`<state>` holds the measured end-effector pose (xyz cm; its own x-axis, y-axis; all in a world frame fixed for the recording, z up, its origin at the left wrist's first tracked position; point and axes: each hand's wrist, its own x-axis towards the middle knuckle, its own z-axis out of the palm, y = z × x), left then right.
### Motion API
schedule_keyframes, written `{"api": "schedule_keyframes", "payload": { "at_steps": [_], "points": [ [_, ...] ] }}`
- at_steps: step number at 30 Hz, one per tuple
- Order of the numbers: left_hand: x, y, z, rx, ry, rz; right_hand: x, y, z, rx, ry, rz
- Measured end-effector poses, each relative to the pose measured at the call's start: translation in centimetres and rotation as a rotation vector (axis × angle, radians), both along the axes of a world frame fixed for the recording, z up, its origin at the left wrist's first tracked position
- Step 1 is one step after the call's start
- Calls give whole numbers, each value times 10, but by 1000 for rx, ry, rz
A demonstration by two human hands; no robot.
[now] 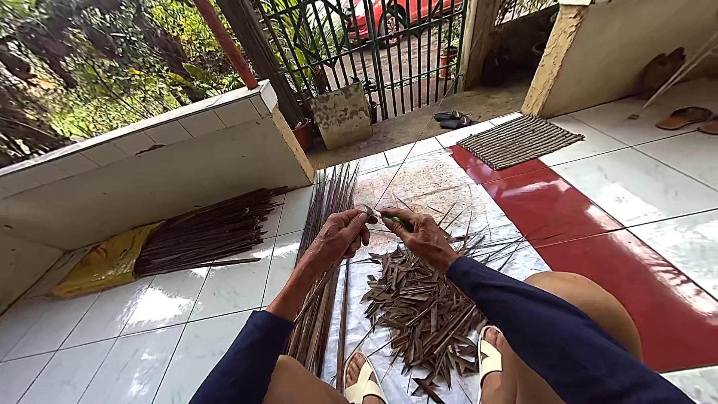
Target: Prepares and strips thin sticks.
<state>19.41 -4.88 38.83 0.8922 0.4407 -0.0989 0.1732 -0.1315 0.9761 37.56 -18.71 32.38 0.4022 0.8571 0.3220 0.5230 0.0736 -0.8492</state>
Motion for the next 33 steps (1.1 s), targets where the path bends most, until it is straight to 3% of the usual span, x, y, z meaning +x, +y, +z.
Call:
{"api": "schedule_keyframes", "payload": {
  "at_steps": [5,9,18,26,29,33],
  "points": [
    [0,3,-2,20,-9,-8,4,3,1,21,-103,-110],
    [0,-2,0,57,8,-34,18,6,5,51,-51,-198],
    [-2,-4,0,318,34,-16,29,5,10,22,55,-150],
    [-3,-4,2,322,25,-40,46,8,6,39,158,-141],
    [-4,-1,-2,463,14,0,41,6,5,-1,123,-99],
    [-4,-1,-5,633,37,31,43,5,5,-43,129,-207]
  ]
}}
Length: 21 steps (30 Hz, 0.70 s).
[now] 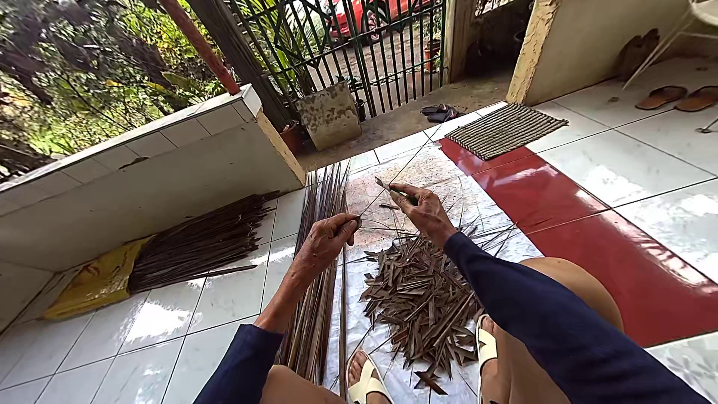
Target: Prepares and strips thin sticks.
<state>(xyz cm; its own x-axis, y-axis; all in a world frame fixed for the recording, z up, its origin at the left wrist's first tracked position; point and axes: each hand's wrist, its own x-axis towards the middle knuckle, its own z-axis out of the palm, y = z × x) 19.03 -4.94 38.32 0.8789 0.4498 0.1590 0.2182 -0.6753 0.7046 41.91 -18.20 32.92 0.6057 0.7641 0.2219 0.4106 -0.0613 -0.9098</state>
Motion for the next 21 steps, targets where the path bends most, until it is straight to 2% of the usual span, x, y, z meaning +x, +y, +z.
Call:
{"api": "schedule_keyframes", "payload": {
  "at_steps": [2,6,8,12,17,21],
  "points": [
    [0,-1,1,41,13,13,3,0,1,6,12,-33],
    [-1,1,1,91,11,11,-1,0,-1,4,-23,47],
    [-2,1,1,101,18,7,0,0,-5,-28,-10,-16],
    [-4,4,2,33,20,-14,14,-1,-3,80,11,-224],
    [-5,6,5,-84,19,17,18,-5,3,140,91,-242],
    [-2,2,7,-94,16,2,6,-4,7,173,162,-181]
  ]
}}
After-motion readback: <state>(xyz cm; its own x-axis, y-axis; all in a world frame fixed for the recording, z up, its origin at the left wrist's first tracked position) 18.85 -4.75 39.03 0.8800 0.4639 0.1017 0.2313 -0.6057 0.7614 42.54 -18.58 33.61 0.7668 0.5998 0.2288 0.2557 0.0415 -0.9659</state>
